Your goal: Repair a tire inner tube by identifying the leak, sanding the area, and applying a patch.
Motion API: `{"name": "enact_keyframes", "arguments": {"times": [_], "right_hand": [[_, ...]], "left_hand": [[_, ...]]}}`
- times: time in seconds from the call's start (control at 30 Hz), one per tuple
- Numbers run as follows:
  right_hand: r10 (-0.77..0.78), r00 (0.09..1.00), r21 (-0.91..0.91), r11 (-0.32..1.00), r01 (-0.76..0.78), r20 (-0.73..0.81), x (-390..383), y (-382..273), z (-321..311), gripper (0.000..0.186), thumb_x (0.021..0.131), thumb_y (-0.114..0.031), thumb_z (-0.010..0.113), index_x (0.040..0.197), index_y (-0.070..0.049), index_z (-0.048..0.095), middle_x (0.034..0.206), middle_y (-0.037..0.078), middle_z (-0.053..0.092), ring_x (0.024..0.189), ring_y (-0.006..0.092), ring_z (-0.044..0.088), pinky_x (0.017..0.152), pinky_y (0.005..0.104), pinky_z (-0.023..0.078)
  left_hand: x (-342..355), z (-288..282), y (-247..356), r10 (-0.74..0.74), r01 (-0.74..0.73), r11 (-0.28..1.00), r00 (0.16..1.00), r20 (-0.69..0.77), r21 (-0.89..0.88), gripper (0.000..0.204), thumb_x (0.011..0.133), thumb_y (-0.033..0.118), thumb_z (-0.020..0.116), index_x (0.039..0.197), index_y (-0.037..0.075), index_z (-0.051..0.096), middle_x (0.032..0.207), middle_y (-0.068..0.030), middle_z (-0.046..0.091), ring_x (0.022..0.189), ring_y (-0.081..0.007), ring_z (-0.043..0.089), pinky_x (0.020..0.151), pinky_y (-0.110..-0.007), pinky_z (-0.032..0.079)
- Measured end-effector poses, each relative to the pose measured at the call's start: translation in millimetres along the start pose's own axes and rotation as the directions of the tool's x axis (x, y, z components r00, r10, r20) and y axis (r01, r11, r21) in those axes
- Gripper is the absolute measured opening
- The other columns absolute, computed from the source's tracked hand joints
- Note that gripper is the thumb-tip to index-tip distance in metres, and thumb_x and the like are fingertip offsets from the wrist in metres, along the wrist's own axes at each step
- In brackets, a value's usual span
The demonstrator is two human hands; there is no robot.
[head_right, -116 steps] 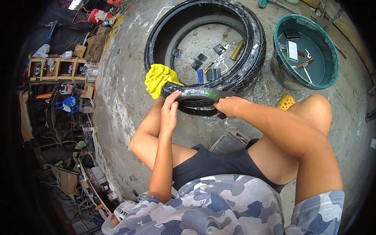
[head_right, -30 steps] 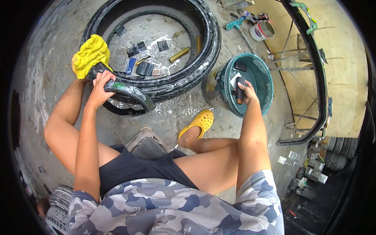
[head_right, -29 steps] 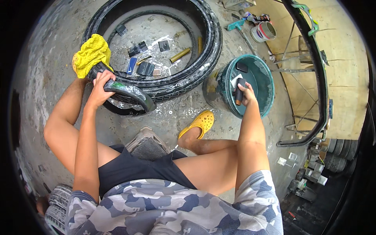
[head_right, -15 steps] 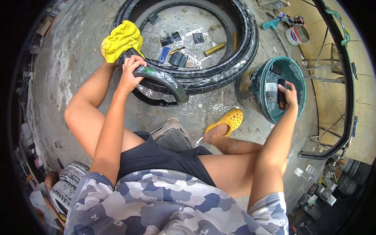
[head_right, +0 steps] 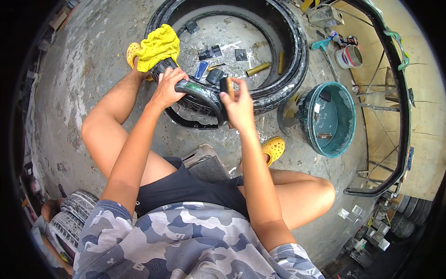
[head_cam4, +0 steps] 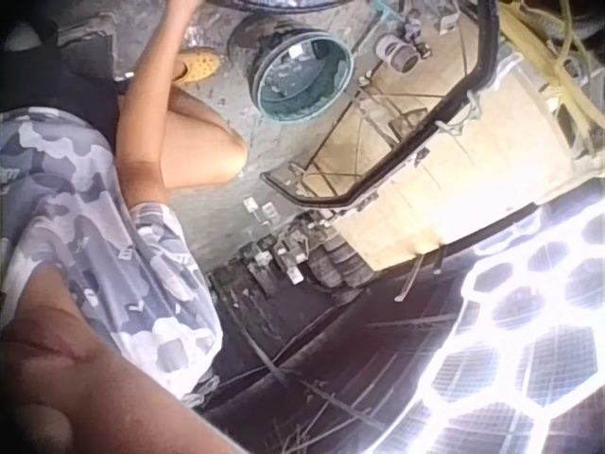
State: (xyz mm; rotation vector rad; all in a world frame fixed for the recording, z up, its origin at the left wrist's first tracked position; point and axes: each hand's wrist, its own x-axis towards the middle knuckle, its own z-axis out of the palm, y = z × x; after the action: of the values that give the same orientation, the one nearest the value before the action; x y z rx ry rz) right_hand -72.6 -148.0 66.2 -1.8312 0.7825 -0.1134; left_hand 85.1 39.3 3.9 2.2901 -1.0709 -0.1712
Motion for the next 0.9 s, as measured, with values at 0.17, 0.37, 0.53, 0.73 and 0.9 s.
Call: {"name": "enact_keyframes", "arguments": {"times": [0.17,0.37,0.53,0.73,0.9], "right_hand": [[-0.166,0.986,-0.145,0.975,0.166,0.017,-39.6,22.6,10.6,0.047,0.088,-0.008,0.062,0.134,-0.004,0.051,0.114,0.024,0.061,0.106,0.0393,0.06,0.095,0.0414,0.045],[-0.344,0.935,-0.239,0.918,0.316,-0.082,-14.1,7.5,27.3,0.04,0.089,-0.003,0.06,0.128,0.0,0.055,0.109,0.02,0.061,0.1,0.036,0.059,0.092,0.0392,0.045],[-0.294,0.952,-0.244,0.932,0.267,-0.082,-40.6,24.1,25.3,0.043,0.091,-0.003,0.059,0.134,-0.003,0.054,0.108,0.019,0.062,0.101,0.0336,0.06,0.093,0.0381,0.045],[-0.346,0.935,-0.256,0.913,0.317,-0.076,-7.6,7.5,36.7,0.041,0.091,-0.002,0.058,0.131,0.0,0.054,0.105,0.023,0.06,0.098,0.0388,0.058,0.09,0.0411,0.045],[-0.27,0.96,-0.177,0.951,0.254,-0.076,-38.4,38.9,29.0,0.041,0.092,-0.005,0.058,0.133,0.0,0.052,0.117,0.023,0.06,0.105,0.0361,0.06,0.094,0.0391,0.045]], "left_hand": [[-8.7,-1.7,-5.2,0.001,-0.002,1.0,0.996,-0.093,-0.01,0.031,0.065,0.026,0.076,0.092,0.016,0.065,0.099,-0.001,0.058,0.101,-0.0238,0.05,0.087,-0.038,0.034],[-4.3,5.2,2.1,-0.001,-0.007,0.999,0.989,-0.15,-0.051,0.028,0.061,0.021,0.075,0.087,0.014,0.065,0.094,0.0004,0.06,0.096,-0.0236,0.051,0.084,-0.036,0.035],[-8.7,-0.2,2.9,-0.03,0.026,0.999,0.988,-0.151,-0.029,0.024,0.061,0.018,0.072,0.084,0.014,0.066,0.092,0.0023,0.061,0.094,-0.0232,0.051,0.082,-0.036,0.035],[-4.5,7.2,-3.1,-0.019,0.015,1.0,0.984,-0.177,-0.025,0.026,0.059,0.024,0.073,0.084,0.018,0.068,0.09,0.003,0.06,0.093,-0.0234,0.051,0.083,-0.036,0.036],[-7.3,2.5,1.7,-0.01,0.007,1.0,0.987,-0.158,-0.021,0.029,0.056,0.021,0.075,0.084,0.018,0.068,0.091,0.0041,0.06,0.093,-0.0229,0.051,0.084,-0.036,0.036]]}}
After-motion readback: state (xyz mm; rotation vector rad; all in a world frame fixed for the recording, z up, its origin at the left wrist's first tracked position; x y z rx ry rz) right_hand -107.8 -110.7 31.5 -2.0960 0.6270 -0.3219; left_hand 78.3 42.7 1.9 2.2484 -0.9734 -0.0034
